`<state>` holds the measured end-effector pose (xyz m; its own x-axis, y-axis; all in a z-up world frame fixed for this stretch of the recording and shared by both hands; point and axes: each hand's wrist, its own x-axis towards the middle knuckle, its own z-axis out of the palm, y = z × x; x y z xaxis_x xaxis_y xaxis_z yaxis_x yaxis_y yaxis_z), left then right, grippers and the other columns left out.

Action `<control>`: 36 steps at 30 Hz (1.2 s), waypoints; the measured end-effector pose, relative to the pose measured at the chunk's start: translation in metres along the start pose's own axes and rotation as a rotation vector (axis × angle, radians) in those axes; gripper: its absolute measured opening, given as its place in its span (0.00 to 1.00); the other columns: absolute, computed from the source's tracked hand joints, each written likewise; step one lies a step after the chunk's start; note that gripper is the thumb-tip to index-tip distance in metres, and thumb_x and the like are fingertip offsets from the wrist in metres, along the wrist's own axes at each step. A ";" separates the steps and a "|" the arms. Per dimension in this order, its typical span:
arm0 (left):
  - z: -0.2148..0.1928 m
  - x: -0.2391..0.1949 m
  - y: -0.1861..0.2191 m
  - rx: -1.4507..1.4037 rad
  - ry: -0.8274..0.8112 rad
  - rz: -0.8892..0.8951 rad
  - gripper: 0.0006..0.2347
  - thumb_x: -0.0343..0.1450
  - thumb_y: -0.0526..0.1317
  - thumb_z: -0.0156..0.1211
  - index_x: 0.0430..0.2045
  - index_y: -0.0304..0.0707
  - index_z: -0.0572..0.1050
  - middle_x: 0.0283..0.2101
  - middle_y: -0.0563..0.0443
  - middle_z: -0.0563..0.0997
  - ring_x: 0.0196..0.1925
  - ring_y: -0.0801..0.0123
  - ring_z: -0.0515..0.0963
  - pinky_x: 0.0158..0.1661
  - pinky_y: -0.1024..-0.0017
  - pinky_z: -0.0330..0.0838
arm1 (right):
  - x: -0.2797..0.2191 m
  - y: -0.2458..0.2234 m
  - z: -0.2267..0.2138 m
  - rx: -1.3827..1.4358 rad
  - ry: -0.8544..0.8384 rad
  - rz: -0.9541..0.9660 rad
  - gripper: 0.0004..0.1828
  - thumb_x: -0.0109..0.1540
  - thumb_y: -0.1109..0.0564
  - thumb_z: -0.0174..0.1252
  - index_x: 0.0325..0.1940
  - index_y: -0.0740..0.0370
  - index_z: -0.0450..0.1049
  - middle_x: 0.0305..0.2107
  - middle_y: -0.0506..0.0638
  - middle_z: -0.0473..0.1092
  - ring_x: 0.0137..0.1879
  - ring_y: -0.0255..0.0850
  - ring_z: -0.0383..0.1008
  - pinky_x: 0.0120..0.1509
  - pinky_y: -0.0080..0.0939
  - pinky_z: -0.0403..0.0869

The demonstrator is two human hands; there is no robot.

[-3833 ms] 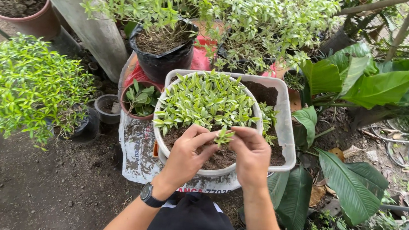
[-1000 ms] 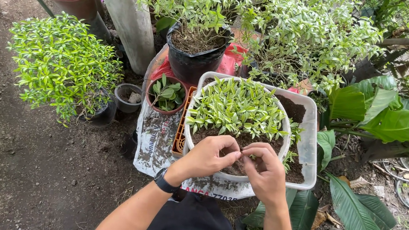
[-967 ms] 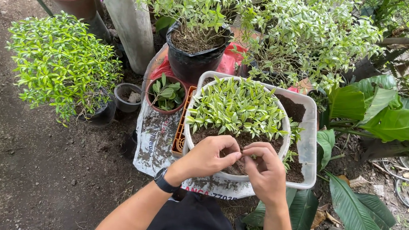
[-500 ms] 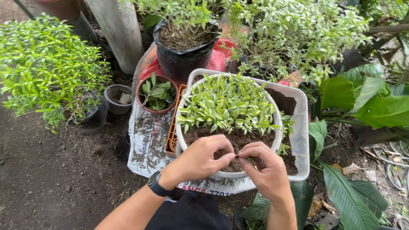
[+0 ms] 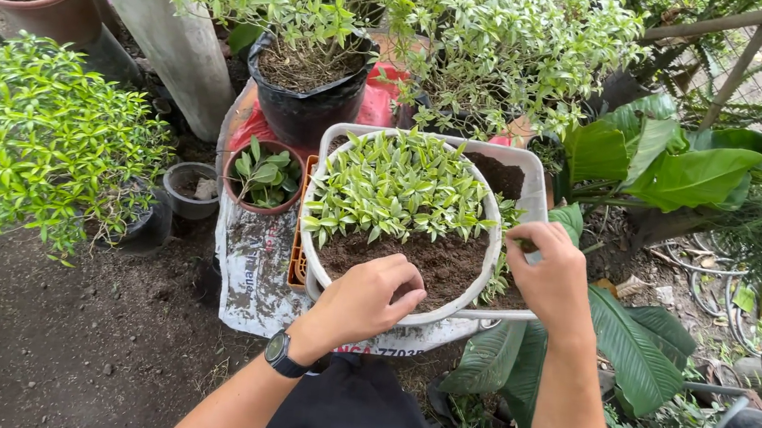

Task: The person is planting seedlings into a white round pot filled with soil.

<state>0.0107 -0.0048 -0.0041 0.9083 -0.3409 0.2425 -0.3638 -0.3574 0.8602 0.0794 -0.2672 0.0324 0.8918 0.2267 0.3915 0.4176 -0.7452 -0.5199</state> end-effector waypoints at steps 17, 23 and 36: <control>-0.004 -0.001 0.001 -0.035 -0.009 -0.018 0.07 0.71 0.39 0.61 0.32 0.33 0.78 0.34 0.45 0.77 0.36 0.54 0.80 0.38 0.61 0.74 | 0.031 -0.005 0.018 -0.440 -0.339 -0.370 0.11 0.55 0.62 0.63 0.41 0.62 0.75 0.33 0.51 0.75 0.48 0.49 0.72 0.53 0.51 0.71; -0.003 0.000 -0.001 -0.029 -0.016 -0.005 0.07 0.71 0.38 0.62 0.32 0.32 0.78 0.34 0.45 0.78 0.36 0.54 0.80 0.38 0.61 0.75 | 0.035 -0.007 0.018 -0.376 -0.393 -0.267 0.18 0.56 0.63 0.61 0.50 0.62 0.72 0.31 0.54 0.75 0.48 0.52 0.72 0.54 0.52 0.71; -0.002 0.000 -0.001 -0.015 -0.028 -0.026 0.06 0.71 0.39 0.61 0.32 0.33 0.78 0.34 0.45 0.78 0.37 0.54 0.81 0.39 0.61 0.75 | 0.042 -0.008 0.031 -0.414 -0.571 -0.200 0.16 0.55 0.66 0.59 0.47 0.64 0.70 0.34 0.58 0.71 0.45 0.57 0.73 0.53 0.55 0.71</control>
<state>0.0120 -0.0026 -0.0044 0.9112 -0.3556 0.2080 -0.3372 -0.3537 0.8725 0.1183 -0.2325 0.0297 0.8044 0.5903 -0.0666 0.5826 -0.8058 -0.1059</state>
